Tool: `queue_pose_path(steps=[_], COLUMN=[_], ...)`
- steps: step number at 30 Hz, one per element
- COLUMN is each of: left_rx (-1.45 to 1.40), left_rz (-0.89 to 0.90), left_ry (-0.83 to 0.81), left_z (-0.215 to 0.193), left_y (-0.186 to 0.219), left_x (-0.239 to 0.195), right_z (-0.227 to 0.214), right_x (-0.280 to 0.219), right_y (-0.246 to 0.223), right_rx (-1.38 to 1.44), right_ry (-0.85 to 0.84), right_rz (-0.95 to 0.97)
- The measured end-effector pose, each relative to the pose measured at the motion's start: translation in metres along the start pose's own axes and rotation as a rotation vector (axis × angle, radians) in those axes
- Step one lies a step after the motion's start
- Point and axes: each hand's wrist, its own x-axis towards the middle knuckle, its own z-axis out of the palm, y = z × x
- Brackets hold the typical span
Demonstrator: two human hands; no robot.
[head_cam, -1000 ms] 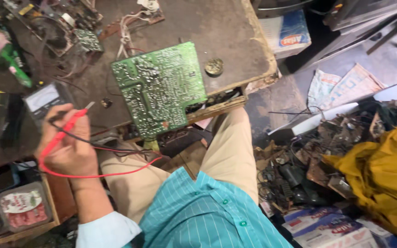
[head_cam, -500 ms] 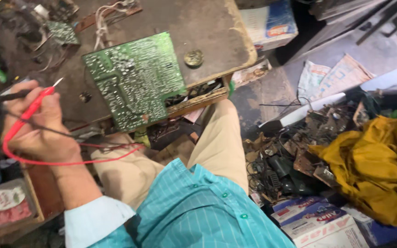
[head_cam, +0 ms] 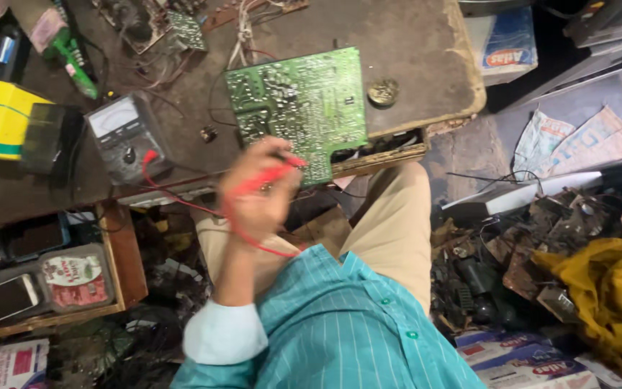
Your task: The person uses a multimeter to test points on a green circuit board, then uses a soldering iron to touch and reflow solder joints on the board. The board remains on the workbench throughout.
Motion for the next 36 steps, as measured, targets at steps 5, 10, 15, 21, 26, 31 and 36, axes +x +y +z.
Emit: queue_pose_path(steps=[5,10,15,21,26,31,36], left_rx=[-0.129,-0.062,-0.077,-0.03,0.152,0.25,0.222], left_rz=[0.039,0.152,0.124,0.043,0.046,0.105,0.041], left_ry=[-0.347,-0.476,-0.426,-0.09,-0.108,-0.156,-0.225], left_z=[0.021,0.009,-0.012,-0.038,-0.022,0.003,0.006], left_y=[0.007,-0.003,-0.016,-0.042,-0.077,-0.098,-0.11], left_x=[-0.012,-0.013,-0.015,0.033,0.096,0.109,0.104], right_z=[-0.028,-0.008,-0.013,0.008,0.039,0.039,0.037], right_x=[-0.053,-0.127,-0.16,-0.154,-0.147,-0.138,-0.134], right_y=[-0.115,-0.275,-0.338,-0.348,-0.374,-0.397,-0.415], right_rx=[0.464,0.726,0.754,1.284,1.275,1.15,1.135], right_ry=[-0.165,-0.695,-0.601,-0.594,-0.208,-0.178,-0.178], right_rz=[-0.532,-0.953,-1.097,-0.917,-0.87,-1.053,-1.07])
